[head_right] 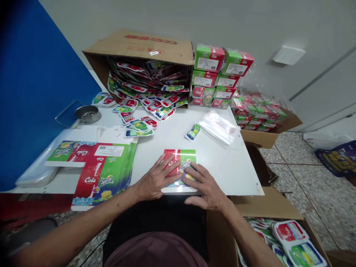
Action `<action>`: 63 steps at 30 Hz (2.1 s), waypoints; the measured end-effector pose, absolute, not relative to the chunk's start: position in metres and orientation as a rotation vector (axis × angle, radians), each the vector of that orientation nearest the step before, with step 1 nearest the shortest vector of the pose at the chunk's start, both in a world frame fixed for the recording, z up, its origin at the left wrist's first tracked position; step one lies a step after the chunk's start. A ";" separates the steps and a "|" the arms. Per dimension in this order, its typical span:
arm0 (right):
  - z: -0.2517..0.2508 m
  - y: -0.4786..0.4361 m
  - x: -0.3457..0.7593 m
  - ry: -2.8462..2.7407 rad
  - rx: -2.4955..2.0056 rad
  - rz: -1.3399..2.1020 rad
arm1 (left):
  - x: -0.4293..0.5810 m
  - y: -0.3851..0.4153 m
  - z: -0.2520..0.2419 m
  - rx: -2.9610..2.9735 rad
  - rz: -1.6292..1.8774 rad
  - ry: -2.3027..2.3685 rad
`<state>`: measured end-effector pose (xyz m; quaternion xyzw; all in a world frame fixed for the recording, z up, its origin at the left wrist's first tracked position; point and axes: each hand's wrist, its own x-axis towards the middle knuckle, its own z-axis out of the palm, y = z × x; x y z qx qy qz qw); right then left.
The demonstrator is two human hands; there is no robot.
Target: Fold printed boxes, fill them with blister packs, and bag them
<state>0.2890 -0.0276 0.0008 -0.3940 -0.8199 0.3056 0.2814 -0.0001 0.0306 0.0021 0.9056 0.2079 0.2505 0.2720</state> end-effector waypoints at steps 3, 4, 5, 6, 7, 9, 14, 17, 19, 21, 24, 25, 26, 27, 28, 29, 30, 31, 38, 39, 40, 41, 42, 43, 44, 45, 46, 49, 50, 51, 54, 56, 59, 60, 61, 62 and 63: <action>-0.013 -0.027 0.289 -2.220 -1.079 0.711 | 0.000 0.033 -0.006 2.540 0.619 0.484; -0.018 -0.027 0.289 -2.208 -1.062 0.663 | 0.001 0.034 -0.009 2.593 0.620 0.453; -0.023 -0.026 0.288 -2.202 -1.030 0.608 | 0.001 0.033 -0.012 2.655 0.644 0.424; -0.027 -0.025 0.288 -2.206 -0.989 0.547 | 0.001 0.033 -0.015 2.722 0.688 0.394; -0.029 -0.025 0.288 -2.225 -0.945 0.482 | 0.002 0.032 -0.018 2.787 0.742 0.364; -0.030 -0.025 0.288 -2.271 -0.878 0.361 | 0.003 0.031 -0.022 2.885 0.850 0.317; -0.026 -0.028 0.283 -2.240 -0.874 0.291 | 0.004 0.029 -0.025 2.938 0.933 0.319; -0.027 -0.030 0.278 -2.178 -0.896 0.294 | 0.004 0.029 -0.022 2.911 0.916 0.305; -0.029 -0.030 0.276 -2.168 -0.894 0.281 | 0.003 0.030 -0.020 2.869 0.915 0.303; -0.032 -0.029 0.276 -2.169 -0.889 0.255 | 0.003 0.029 -0.019 2.819 0.946 0.343; -0.033 -0.027 0.277 -2.171 -0.889 0.236 | 0.004 0.028 -0.020 2.778 0.983 0.427; -0.032 -0.027 0.277 -2.172 -0.893 0.242 | 0.004 0.028 -0.020 2.777 0.987 0.432; -0.031 -0.027 0.277 -2.175 -0.898 0.255 | 0.004 0.028 -0.020 2.778 0.993 0.427; -0.029 -0.027 0.277 -2.176 -0.903 0.275 | 0.005 0.028 -0.020 2.782 0.994 0.417; -0.027 -0.028 0.277 -2.172 -0.908 0.302 | 0.005 0.027 -0.019 2.784 0.995 0.410; -0.024 -0.028 0.277 -2.165 -0.913 0.337 | 0.005 0.027 -0.018 2.782 0.993 0.411; -0.021 -0.029 0.277 -2.151 -0.916 0.374 | 0.005 0.027 -0.016 2.774 0.988 0.421; -0.018 -0.029 0.277 -2.135 -0.919 0.411 | 0.005 0.027 -0.014 2.759 0.980 0.438; -0.007 -0.028 0.276 -2.049 -0.943 0.520 | 0.006 0.026 0.005 2.642 0.882 0.525; -0.007 -0.028 0.276 -2.046 -0.948 0.527 | 0.007 0.026 0.006 2.634 0.866 0.532; -0.007 -0.027 0.277 -2.049 -0.948 0.533 | 0.007 0.026 0.007 2.631 0.848 0.533; -0.007 -0.027 0.277 -2.054 -0.947 0.538 | 0.007 0.026 0.006 2.632 0.837 0.529; -0.007 -0.026 0.277 -2.061 -0.943 0.541 | 0.006 0.026 0.005 2.637 0.835 0.522; -0.006 -0.026 0.277 -2.066 -0.937 0.539 | 0.006 0.026 0.004 2.644 0.844 0.515; -0.006 -0.027 0.277 -2.069 -0.931 0.535 | 0.005 0.025 0.001 2.651 0.860 0.509; -0.006 -0.027 0.278 -2.072 -0.927 0.530 | 0.005 0.025 -0.001 2.656 0.877 0.510; -0.005 -0.028 0.278 -2.075 -0.924 0.522 | 0.004 0.025 -0.003 2.661 0.888 0.511; -0.005 -0.030 0.281 -2.117 -0.911 0.492 | 0.001 0.024 -0.009 2.692 0.865 0.491; -0.007 -0.031 0.282 -2.142 -0.908 0.474 | 0.000 0.023 -0.011 2.707 0.859 0.473; -0.009 -0.032 0.283 -2.166 -0.907 0.446 | 0.000 0.023 -0.014 2.722 0.868 0.456; -0.021 -0.036 0.282 -2.189 -0.920 0.314 | 0.001 0.022 -0.021 2.757 0.978 0.442; -0.030 -0.038 0.280 -2.154 -0.931 0.239 | 0.003 0.021 -0.025 2.755 1.043 0.463; -0.039 -0.039 0.279 -2.127 -0.932 0.232 | 0.005 0.021 -0.027 2.680 1.077 0.485; -0.041 -0.039 0.279 -2.128 -0.939 0.241 | 0.006 0.022 -0.027 2.652 1.080 0.485; -0.042 -0.040 0.279 -2.118 -0.959 0.249 | 0.006 0.021 -0.027 2.629 1.085 0.485; -0.043 -0.041 0.278 -2.091 -0.990 0.257 | 0.006 0.021 -0.026 2.613 1.093 0.485; -0.044 -0.043 0.276 -2.047 -1.028 0.268 | 0.006 0.020 -0.026 2.603 1.103 0.490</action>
